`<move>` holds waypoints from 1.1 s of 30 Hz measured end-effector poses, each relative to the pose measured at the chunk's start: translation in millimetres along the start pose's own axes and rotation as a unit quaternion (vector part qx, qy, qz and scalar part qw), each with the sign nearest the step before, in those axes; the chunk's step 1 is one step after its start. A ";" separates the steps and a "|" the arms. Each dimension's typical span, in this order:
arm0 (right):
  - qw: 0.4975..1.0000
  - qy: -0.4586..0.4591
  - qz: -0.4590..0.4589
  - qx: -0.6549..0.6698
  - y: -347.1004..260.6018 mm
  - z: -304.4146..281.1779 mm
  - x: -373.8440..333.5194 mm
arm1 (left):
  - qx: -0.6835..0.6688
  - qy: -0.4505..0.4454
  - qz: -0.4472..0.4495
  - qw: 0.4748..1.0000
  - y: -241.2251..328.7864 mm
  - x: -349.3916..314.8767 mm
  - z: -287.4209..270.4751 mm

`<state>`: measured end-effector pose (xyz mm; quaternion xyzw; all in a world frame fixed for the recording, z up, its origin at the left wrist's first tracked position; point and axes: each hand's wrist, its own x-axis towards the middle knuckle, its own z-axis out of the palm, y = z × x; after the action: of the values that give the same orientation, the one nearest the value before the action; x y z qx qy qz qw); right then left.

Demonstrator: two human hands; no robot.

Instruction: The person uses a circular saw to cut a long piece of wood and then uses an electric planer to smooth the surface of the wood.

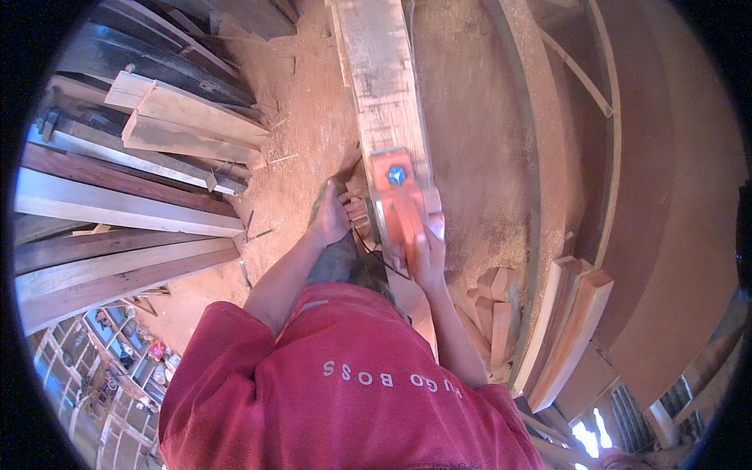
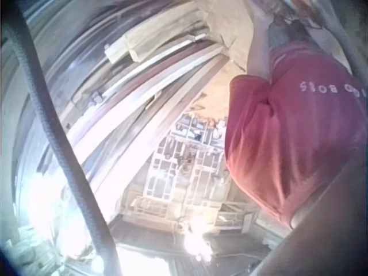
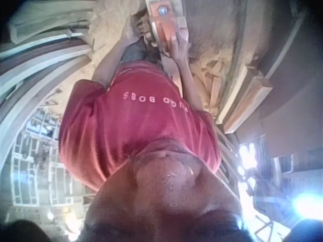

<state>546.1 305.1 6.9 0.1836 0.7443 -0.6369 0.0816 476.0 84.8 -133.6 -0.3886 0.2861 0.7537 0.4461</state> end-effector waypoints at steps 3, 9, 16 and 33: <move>1.000 0.013 -0.001 -0.004 -20.4 16.0 70.3 | 0.021 0.002 -0.022 1.000 15.0 2.3 5.8; 0.993 -0.064 0.095 -0.019 -82.0 49.2 206.0 | 0.061 0.037 -0.068 0.995 68.4 20.5 18.6; 0.994 0.002 -0.040 -0.102 -151.3 97.1 376.7 | 0.101 0.006 -0.067 0.993 133.1 38.0 38.5; 0.985 0.051 -0.139 -0.086 -171.8 112.6 460.5 | 0.432 0.200 0.343 0.810 192.9 94.2 26.3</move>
<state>45.2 252.2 -18.8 0.1029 0.8177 -0.5656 -0.0309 266.5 63.1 -182.5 -0.1745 0.7796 0.5622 0.2136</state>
